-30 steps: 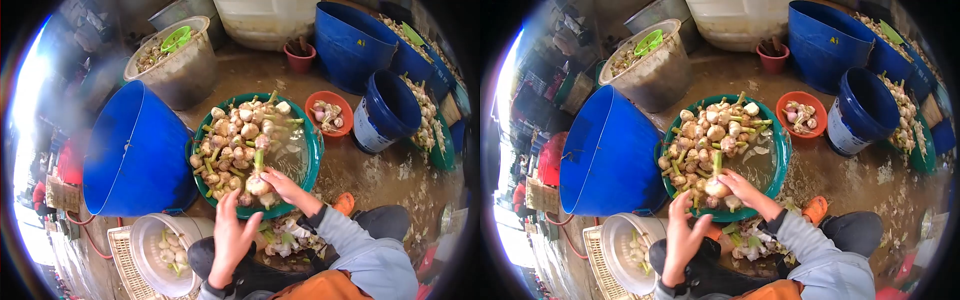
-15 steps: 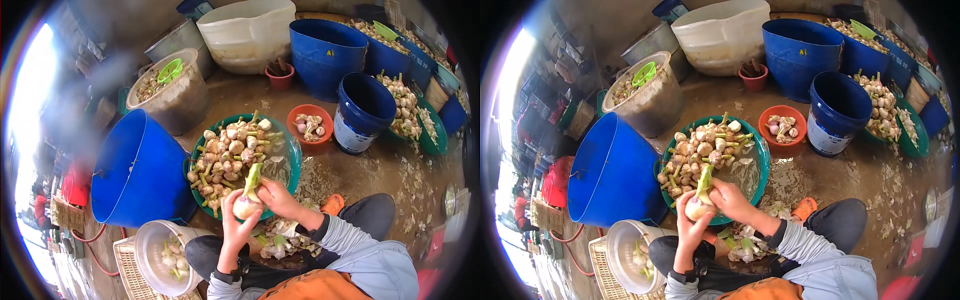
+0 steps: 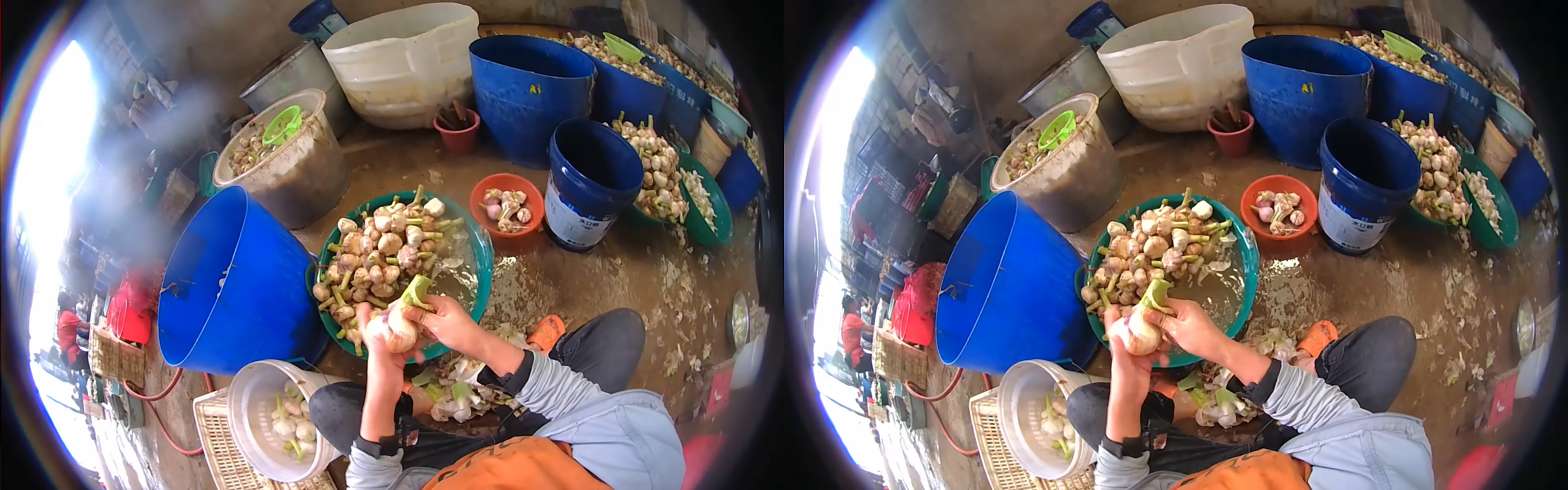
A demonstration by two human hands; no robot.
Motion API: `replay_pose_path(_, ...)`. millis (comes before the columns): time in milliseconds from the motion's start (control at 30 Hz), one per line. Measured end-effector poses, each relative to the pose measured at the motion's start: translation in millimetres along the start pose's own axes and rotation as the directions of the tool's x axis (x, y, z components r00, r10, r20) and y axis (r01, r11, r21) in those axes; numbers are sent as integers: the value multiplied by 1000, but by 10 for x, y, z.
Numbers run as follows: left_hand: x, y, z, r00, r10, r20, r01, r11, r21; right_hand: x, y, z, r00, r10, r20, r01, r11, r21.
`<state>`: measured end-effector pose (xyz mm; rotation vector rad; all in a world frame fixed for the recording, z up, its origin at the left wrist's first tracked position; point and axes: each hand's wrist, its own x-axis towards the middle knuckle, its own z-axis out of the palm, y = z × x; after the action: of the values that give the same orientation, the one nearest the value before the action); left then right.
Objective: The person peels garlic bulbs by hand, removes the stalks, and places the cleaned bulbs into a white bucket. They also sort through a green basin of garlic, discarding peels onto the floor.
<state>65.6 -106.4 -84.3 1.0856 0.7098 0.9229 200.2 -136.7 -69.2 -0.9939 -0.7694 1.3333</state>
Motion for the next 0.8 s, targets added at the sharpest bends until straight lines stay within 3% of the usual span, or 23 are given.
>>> replay_pose_path(33, -38, -17, 78, 967, 235, -96, -194, 929, 314, 23, 51, 6, 1000, -14, -18, 15, 1000, 8)
replay_pose_path(67, -35, -26, 54, 938, 342, -52, -283, 847, 450, 24, 89, 13, 999, -26, -38, 26, 1000, 17)
replay_pose_path(133, -8, -26, -21, 848, 525, 77, -433, 601, 671, -30, 50, -5, 994, -109, -6, 107, 979, -176)
replay_pose_path(200, 11, 52, -79, 977, 211, -34, -199, 957, 213, -33, -7, -26, 967, -253, 26, 243, 885, -398)
replay_pose_path(233, 84, 106, -126, 991, -127, 36, 131, 969, -211, -25, -31, -44, 935, -350, 51, 325, 792, -517)
replay_pose_path(267, 48, 175, -88, 951, -285, 115, 307, 847, -434, -30, -40, -55, 895, -437, 90, 393, 677, -622)
replay_pose_path(300, 86, 202, -118, 909, -357, 215, 416, 807, -419, 20, 43, -95, 918, -394, 36, 345, 754, -559)
replay_pose_path(333, 105, 224, -163, 851, -423, 310, 520, 760, -391, 28, 30, -107, 969, -248, -4, 225, 884, -410)
replay_pose_path(400, 56, 245, -140, 945, -315, 87, 326, 926, -191, 57, -12, -156, 998, 65, -6, -65, 995, -70)
replay_pose_path(433, 47, 248, -115, 973, -230, -9, 228, 971, -69, 45, 18, -122, 995, -103, -4, 103, 994, 19)
replay_pose_path(533, -53, 114, 18, 985, -130, -110, 135, 990, 32, 31, 99, -126, 996, -79, -29, 77, 994, -83)
replay_pose_path(567, -86, 100, 63, 991, -58, -118, 57, 998, -11, 22, 70, -143, 999, -33, -23, 29, 987, -161)
replay_pose_path(600, -98, 55, 85, 990, -27, -137, 34, 998, 52, 4, 70, -129, 983, -182, -5, 168, 916, -365)
replay_pose_path(667, -102, -90, 72, 985, 33, -171, -3, 984, 176, -56, 104, -85, 894, -432, 119, 385, 604, -698)
replay_pose_path(700, -54, -185, -11, 981, 74, -179, -46, 987, 153, -63, 109, -49, 875, -460, 150, 428, 593, -682)
replay_pose_path(733, -58, -149, -79, 995, 7, -101, -2, 999, 51, -60, 61, -42, 936, -348, 58, 337, 832, -441)
replay_pose_path(767, -54, -97, -155, 999, -49, -13, 48, 998, -48, -26, -34, -58, 977, -211, 8, 210, 967, -146)
replay_pose_path(800, -55, -59, -197, 992, -99, 82, 110, 984, -142, 0, -99, -86, 998, -61, 3, 59, 984, 167)
